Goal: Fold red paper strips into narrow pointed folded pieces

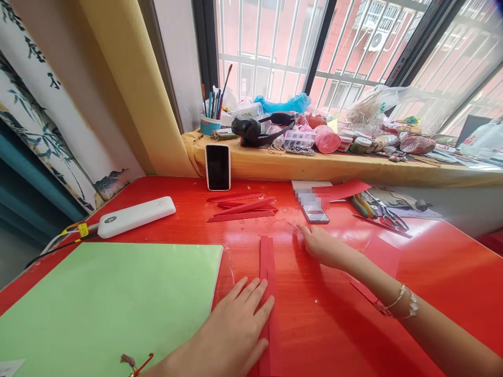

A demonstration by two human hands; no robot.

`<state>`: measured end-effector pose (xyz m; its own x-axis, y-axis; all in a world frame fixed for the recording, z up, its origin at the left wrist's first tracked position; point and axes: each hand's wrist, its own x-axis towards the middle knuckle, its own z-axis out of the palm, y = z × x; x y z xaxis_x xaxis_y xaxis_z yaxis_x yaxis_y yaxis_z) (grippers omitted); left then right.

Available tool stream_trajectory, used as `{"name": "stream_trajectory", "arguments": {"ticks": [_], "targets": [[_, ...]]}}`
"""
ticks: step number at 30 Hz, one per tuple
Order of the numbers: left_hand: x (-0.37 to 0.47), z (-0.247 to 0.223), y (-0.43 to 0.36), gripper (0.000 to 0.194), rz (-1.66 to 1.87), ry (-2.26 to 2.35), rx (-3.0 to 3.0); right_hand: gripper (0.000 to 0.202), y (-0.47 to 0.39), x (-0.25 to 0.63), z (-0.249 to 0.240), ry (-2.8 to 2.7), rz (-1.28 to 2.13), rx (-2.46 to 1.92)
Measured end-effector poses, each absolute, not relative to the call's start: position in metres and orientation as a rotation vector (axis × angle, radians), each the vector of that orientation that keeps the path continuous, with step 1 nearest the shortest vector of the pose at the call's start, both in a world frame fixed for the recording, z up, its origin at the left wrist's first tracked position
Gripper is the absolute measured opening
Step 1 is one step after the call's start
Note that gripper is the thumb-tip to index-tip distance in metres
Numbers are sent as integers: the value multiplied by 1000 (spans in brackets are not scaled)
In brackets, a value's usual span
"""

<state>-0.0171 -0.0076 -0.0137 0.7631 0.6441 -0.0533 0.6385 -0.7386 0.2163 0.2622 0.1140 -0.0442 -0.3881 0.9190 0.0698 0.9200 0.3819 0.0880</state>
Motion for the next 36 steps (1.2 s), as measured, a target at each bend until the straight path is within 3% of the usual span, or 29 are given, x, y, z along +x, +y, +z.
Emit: {"name": "stream_trajectory", "arguments": {"ticks": [4, 8, 14, 18, 29, 36], "targets": [[-18, -14, -5, 49, -2, 1012, 2671, 34, 110, 254, -43, -2559, -134, -1753], [-19, -18, 0, 46, 163, 1004, 2636, 15, 84, 249, -30, -2517, -114, -1617], [-19, -21, 4, 34, 318, 1009, 2660, 29, 4, 234, -24, -2612, -71, -1132], [-17, -21, 8, 16, 292, 992, 2747, 35, -29, 229, -25, -2543, -201, -867], [-19, -16, 14, 19, 189, 948, 2811, 48, -48, 198, -38, -2620, -211, -784], [-17, -14, 12, 20, 142, 966, 2815, 42, -63, 196, -48, -2615, -412, -766]]}}
